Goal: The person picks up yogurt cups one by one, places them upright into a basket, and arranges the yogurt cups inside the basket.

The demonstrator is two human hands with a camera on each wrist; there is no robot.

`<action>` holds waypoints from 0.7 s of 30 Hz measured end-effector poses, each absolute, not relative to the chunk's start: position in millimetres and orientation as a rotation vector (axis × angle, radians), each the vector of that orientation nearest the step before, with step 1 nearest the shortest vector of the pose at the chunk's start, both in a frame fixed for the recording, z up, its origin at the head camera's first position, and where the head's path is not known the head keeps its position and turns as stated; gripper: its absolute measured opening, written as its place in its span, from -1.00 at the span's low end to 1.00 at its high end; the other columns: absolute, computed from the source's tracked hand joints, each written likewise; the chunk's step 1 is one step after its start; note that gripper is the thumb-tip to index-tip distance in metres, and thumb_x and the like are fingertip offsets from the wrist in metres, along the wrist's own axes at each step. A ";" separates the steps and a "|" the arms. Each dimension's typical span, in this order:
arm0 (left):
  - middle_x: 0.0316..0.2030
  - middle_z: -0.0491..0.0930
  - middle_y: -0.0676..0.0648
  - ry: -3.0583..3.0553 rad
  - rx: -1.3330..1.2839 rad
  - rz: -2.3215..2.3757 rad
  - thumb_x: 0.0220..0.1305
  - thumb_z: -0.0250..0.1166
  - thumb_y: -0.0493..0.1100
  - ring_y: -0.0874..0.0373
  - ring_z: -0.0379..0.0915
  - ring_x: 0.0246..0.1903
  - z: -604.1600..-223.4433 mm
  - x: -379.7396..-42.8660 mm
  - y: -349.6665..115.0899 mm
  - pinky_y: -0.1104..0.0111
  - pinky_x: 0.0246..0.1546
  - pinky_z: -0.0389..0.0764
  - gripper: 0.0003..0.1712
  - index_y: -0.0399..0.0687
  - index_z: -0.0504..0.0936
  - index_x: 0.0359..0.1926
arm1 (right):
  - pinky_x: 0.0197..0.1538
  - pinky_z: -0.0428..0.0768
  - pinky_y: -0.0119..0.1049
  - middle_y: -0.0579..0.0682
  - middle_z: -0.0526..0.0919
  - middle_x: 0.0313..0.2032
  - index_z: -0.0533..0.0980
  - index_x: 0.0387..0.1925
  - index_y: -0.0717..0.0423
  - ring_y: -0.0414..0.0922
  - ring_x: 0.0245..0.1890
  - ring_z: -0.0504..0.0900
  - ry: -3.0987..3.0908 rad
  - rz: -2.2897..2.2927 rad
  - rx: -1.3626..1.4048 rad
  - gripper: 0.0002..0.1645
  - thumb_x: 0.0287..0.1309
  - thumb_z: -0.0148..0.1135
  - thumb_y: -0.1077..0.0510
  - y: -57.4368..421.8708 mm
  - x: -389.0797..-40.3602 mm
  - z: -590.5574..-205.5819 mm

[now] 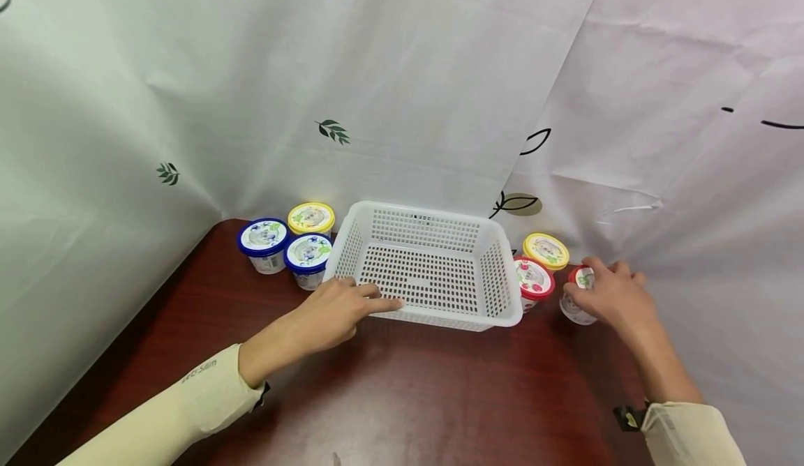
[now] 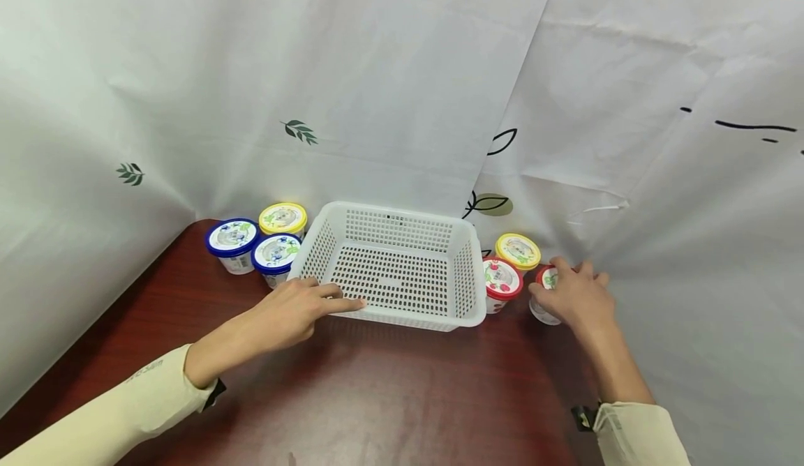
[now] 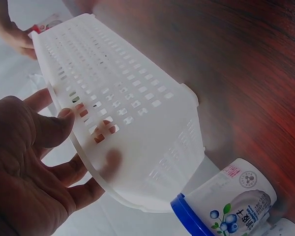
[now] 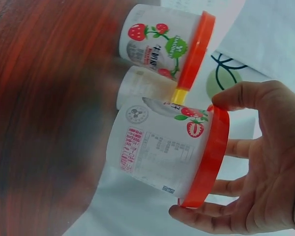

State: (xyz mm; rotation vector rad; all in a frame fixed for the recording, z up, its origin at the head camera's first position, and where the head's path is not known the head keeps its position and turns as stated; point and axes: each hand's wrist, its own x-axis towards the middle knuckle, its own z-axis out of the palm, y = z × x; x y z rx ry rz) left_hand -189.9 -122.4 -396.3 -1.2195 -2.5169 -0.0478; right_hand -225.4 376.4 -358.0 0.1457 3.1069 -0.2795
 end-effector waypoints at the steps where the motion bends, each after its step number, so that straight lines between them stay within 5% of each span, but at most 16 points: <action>1: -0.16 0.77 0.06 -2.513 -1.220 -0.049 0.10 0.47 -0.51 0.05 0.51 -0.43 -396.2 -190.1 -122.3 0.30 -0.43 0.48 -0.08 0.39 0.77 0.40 | -0.19 0.59 0.50 0.74 0.23 0.28 0.26 0.58 0.26 0.68 0.14 0.24 3.109 -0.274 0.143 -0.02 0.47 0.19 -0.32 376.0 -225.0 -356.6; 21: -0.18 0.77 0.07 -2.525 -1.229 -0.079 0.06 0.44 -0.53 0.07 0.53 -0.41 -393.0 -191.2 -121.1 0.32 -0.40 0.46 -0.08 0.37 0.80 0.37 | -0.14 0.58 0.54 0.64 0.28 0.33 0.35 0.58 0.18 0.63 0.24 0.26 3.257 -0.245 0.107 -0.07 0.44 0.15 -0.32 354.5 -214.8 -339.0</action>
